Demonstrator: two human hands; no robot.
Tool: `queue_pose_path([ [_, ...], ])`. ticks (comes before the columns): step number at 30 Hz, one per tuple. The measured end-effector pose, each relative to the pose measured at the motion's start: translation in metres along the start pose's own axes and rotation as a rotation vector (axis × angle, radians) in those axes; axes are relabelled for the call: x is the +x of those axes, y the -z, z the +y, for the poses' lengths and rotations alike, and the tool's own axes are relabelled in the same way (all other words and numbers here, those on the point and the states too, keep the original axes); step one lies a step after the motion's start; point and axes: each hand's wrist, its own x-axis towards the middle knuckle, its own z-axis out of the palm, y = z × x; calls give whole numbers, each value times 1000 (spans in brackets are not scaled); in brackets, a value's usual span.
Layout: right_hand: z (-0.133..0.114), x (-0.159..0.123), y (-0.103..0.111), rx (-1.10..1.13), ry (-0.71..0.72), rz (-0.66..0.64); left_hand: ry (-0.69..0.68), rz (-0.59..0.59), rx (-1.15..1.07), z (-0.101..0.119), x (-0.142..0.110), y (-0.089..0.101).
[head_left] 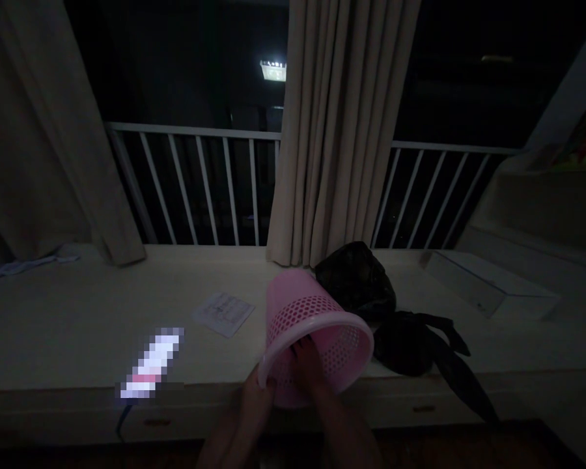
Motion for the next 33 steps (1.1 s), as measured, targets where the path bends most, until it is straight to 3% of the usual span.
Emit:
queue_pose_path([
  [10, -4, -2, 5, -5, 12, -53, -7, -66, 7, -5, -1, 1],
  [19, -8, -3, 4, -13, 17, -36, -22, -33, -4, -8, -2, 1],
  [25, -4, -3, 0, 18, 20, -23, -108, 50, 75, -25, -2, -4],
  [33, -2, -2, 0, 32, 25, -24, -124, 39, 85, -34, 1, -3],
])
